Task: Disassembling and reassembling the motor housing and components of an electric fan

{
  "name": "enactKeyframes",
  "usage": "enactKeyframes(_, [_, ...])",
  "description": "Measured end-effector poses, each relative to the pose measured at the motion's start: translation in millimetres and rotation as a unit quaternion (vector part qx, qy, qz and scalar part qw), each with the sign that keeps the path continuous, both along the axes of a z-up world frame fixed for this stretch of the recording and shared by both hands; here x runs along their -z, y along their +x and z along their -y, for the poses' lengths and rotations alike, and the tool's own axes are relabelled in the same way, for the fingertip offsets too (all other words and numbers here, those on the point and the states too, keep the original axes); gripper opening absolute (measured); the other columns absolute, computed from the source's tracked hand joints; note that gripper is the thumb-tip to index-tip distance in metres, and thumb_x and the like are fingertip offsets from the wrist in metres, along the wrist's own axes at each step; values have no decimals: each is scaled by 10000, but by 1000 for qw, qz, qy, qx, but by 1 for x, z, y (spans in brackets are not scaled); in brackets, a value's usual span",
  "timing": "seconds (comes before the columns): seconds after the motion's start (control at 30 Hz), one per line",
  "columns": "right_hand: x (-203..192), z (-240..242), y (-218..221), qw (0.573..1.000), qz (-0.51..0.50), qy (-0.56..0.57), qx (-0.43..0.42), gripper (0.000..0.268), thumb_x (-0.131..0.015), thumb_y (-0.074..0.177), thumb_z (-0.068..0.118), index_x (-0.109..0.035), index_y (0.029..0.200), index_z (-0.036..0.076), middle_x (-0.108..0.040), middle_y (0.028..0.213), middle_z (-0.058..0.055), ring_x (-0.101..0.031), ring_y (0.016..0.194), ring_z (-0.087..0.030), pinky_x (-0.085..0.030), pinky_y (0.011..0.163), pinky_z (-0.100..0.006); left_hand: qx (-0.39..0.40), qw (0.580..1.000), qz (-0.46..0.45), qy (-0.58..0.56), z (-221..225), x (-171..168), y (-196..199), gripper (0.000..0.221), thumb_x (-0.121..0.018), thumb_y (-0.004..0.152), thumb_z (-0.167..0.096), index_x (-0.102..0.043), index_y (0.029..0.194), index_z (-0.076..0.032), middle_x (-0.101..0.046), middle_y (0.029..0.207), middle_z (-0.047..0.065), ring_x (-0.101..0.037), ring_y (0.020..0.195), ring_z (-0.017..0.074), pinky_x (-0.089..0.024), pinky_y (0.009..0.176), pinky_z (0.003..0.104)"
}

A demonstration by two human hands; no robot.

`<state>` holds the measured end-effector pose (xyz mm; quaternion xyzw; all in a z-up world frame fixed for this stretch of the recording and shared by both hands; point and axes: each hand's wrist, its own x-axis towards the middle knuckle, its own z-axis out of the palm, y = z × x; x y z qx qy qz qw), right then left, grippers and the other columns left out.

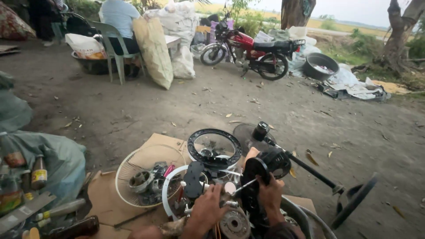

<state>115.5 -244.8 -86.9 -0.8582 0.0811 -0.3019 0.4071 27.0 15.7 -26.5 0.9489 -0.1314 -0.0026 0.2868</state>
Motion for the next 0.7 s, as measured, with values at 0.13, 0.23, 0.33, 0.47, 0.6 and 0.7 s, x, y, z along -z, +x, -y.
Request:
enactKeyframes(0.13, [-6,-6,-2,1000,-2,-11,-17,317,-744,861,293,-711,1073,60,-706,873,-155,-635,733,-317,-501,686,-431,-48,995,82,-4,-6,21,12,316,-704,945,-371,-621,1159,-155,-672,956,21,-686,686,169,-610,626,322])
enactKeyframes(0.23, [-5,-8,-2,998,26,-57,-3,300,-758,842,293,-711,1011,50,-658,844,-180,-568,743,-337,-469,697,-458,-80,993,89,14,-10,-4,-2,317,-601,998,-473,-677,1002,-166,-699,845,33,-671,640,217,-556,628,398])
enactKeyframes(0.33, [-9,-11,-7,997,39,-61,-13,266,-753,841,257,-707,995,45,-652,834,-183,-563,738,-339,-468,692,-461,-65,996,59,-1,-12,-24,-12,353,-537,1018,-453,-691,929,-148,-707,786,51,-671,615,250,-550,624,430])
enactKeyframes(0.47, [-8,-10,-7,999,-7,-6,-46,260,-728,864,228,-701,1070,72,-752,876,-132,-668,718,-303,-513,673,-418,-26,998,-16,-61,-12,-21,-6,643,-784,878,-473,-481,1377,-203,-666,1184,59,-714,870,228,-609,813,437])
enactKeyframes(0.6, [-14,-14,-11,998,-37,-31,-33,289,-712,887,290,-707,1089,83,-754,883,-136,-684,733,-322,-516,680,-438,-19,1000,2,-25,-14,-4,5,367,-758,923,-358,-552,1161,-169,-624,1023,9,-672,716,167,-623,620,293])
enactKeyframes(0.7, [-23,-19,-16,997,-66,-1,-39,385,-727,879,275,-689,1213,86,-783,986,-147,-722,821,-329,-534,729,-432,-43,999,18,28,-15,-14,-2,367,-612,1013,-484,-664,1175,-159,-690,960,24,-667,671,150,-579,622,287])
